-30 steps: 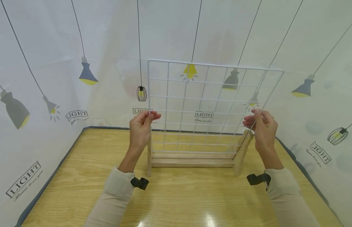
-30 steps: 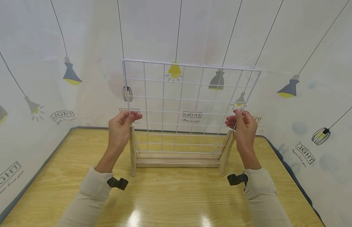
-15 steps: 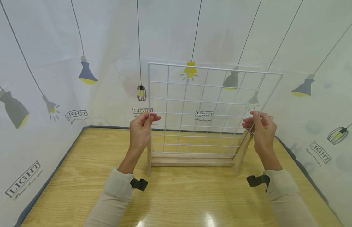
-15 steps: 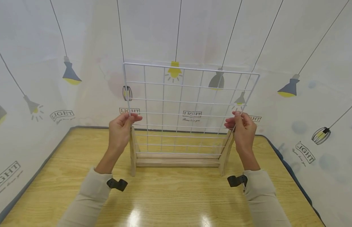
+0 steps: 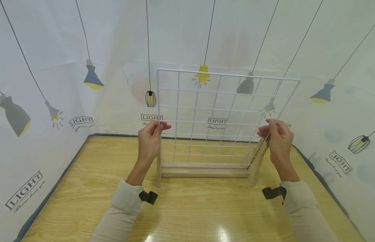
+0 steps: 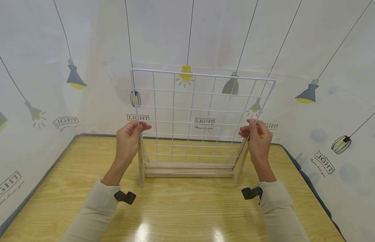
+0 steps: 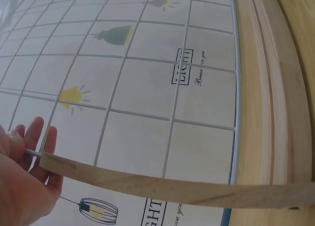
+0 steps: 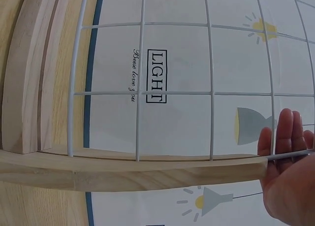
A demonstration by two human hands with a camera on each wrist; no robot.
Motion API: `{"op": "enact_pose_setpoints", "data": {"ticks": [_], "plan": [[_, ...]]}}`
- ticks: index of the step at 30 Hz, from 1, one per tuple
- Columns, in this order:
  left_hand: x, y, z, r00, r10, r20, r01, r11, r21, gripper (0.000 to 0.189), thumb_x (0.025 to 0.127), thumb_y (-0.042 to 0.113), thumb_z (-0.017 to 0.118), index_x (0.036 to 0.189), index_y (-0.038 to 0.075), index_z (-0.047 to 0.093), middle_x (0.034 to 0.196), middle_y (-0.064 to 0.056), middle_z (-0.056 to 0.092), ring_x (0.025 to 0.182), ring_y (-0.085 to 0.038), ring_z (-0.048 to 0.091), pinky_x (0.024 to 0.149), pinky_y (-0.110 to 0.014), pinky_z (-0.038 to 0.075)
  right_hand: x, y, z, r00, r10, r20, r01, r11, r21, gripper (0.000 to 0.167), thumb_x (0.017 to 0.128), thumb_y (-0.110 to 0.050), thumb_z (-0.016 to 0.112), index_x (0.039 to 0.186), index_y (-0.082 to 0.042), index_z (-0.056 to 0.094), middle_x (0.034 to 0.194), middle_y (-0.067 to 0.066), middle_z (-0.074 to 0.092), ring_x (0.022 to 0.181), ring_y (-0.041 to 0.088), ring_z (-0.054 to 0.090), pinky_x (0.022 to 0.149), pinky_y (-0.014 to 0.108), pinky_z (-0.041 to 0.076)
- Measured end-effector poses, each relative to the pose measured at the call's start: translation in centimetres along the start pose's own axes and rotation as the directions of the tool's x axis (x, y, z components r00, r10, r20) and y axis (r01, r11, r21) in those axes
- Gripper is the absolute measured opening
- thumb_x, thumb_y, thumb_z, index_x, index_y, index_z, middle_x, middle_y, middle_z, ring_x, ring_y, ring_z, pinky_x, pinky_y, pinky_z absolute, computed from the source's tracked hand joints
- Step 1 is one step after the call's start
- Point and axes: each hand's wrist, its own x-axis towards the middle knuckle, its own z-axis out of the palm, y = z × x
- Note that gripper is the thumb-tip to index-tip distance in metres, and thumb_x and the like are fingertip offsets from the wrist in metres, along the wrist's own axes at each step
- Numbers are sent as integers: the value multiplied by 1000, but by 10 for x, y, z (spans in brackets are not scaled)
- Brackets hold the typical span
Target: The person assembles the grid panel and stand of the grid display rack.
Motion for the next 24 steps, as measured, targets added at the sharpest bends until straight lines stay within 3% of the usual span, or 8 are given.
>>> {"op": "enact_pose_setpoints", "data": {"ticks": [2,8,13,16,24], "plan": [[0,0,0,1000,-7,1,7,1000,0,18,100,8,55,102,-5,68,101,-21,73,50,-6,31,48,-20,26,0,0,0,1000,2,-3,-2,1000,16,19,99,-20,61,96,-2,68,70,5,72,59,14,70,59,24,59],[-1,-1,0,1000,-29,-3,29,1000,-10,17,100,6,56,102,-5,67,101,-22,73,54,-3,42,53,-19,32,-3,1,0,1000,6,-10,-6,1000,28,18,99,-18,62,95,-1,68,69,6,72,61,14,70,61,24,60],[-2,-2,0,1000,-28,-9,28,1000,-15,16,100,6,56,101,-6,67,101,-23,73,50,-5,29,48,-22,26,-3,2,0,1000,-10,-2,10,1000,-18,19,99,-19,61,96,-2,68,70,4,72,61,13,70,62,22,59],[-1,-3,0,1000,-20,-9,20,1000,-19,17,100,6,56,101,-7,67,100,-24,73,51,-5,32,49,-21,28,-3,2,0,1000,-20,2,20,999,-31,19,100,-19,60,96,-2,68,70,3,72,61,13,70,62,22,59],[-1,-4,-1,1000,-14,-17,14,1000,-15,17,99,6,56,101,-7,67,100,-22,73,67,-2,60,72,-20,47,-4,2,0,1000,-22,-2,22,999,-44,19,99,-18,61,95,-2,69,69,4,72,61,13,70,59,21,58]]}}
